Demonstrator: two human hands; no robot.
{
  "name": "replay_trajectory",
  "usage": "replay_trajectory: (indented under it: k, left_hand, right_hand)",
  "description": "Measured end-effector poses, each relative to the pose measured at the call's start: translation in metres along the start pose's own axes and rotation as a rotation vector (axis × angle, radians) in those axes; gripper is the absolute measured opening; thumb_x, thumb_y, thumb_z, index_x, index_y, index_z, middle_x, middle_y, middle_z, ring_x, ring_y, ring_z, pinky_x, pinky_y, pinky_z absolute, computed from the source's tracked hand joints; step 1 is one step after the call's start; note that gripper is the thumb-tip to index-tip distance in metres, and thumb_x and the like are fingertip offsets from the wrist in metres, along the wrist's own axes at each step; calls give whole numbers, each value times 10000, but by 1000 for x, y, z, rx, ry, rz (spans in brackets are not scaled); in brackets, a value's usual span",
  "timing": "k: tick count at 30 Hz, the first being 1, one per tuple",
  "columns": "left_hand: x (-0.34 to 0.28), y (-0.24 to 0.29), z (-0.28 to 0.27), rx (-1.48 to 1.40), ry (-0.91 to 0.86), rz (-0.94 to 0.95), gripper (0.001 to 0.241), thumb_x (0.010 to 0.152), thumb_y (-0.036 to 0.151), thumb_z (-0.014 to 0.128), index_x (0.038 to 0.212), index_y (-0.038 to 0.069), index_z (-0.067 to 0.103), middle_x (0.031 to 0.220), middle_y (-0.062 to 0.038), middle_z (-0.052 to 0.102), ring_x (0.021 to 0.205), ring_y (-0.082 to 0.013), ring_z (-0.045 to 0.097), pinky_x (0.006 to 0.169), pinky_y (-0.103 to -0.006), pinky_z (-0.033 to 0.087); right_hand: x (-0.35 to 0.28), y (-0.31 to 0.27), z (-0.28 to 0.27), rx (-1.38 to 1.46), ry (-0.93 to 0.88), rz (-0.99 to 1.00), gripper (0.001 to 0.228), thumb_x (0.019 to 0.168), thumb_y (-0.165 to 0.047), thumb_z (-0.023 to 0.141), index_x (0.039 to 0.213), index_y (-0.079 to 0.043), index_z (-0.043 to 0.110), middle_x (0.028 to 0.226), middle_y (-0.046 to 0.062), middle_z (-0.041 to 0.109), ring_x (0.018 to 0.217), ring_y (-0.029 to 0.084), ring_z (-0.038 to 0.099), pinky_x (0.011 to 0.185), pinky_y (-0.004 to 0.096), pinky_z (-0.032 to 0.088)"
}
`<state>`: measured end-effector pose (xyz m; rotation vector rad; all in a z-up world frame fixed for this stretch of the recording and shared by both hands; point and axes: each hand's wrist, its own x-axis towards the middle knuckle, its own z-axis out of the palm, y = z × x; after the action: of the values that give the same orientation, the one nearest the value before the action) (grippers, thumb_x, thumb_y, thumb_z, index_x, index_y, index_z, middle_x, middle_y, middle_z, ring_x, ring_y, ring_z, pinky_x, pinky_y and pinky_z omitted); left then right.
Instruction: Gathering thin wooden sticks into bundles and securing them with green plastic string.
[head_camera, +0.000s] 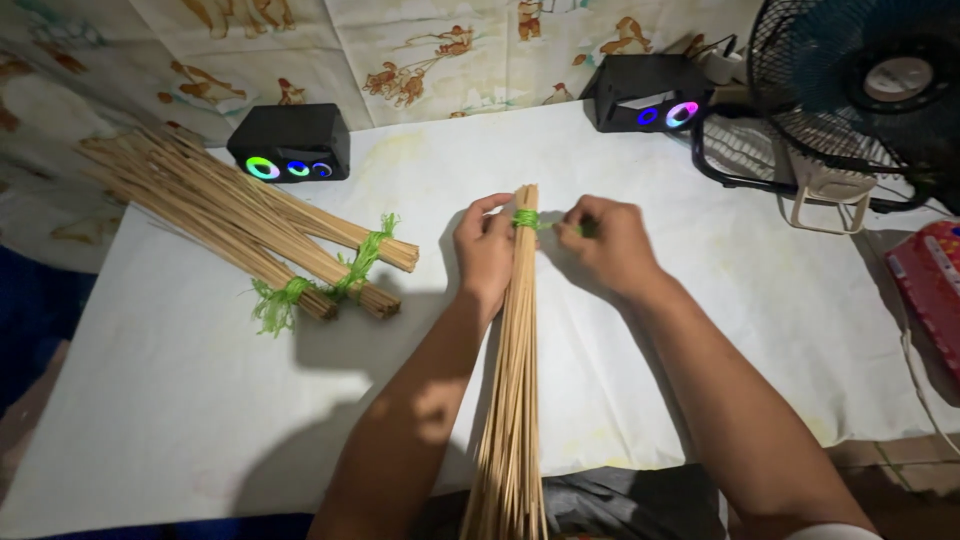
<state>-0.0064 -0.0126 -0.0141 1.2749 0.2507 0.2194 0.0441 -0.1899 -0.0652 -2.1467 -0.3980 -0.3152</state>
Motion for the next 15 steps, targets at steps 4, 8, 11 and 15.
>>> replay_trajectory:
  k: [4,8,11,15]
  left_hand:
    - [31,-40,-5,-9,-31,-23,250,911,121,625,1129,109,747,720,-56,605,622,-86,554,532,-199,485]
    - [58,-73,-14,-164,-187,-51,318,927,30,556,1201,27,718,823,-174,692,570,-116,560,483,-191,466]
    - [62,-77,-25,-253,-287,-113,380,944,31,536,1297,26,674,977,-233,731,589,-134,604,513,-204,491]
    - [48,-46,-32,-254,-437,-170,485,941,31,510,1421,8,578,1236,-288,682,496,-104,560,448,-213,379]
  right_hand:
    - [-5,-42,-18,-371,38,-148,476,775,-33,774,1209,-162,626,1176,102,657,1112,372,644,919,492,518]
    - [-10,-71,-7,-229,-187,-316,602,675,32,711,1237,-163,622,1476,195,490,1386,537,414,1110,640,356]
    - [-11,-64,4,-182,-273,-307,574,697,-4,712,1231,-199,635,1487,189,500,1382,540,429,1111,628,372]
    - [-7,-55,5,-446,-240,-320,504,795,-40,715,1260,-220,638,1402,151,592,1367,456,517,1101,567,420]
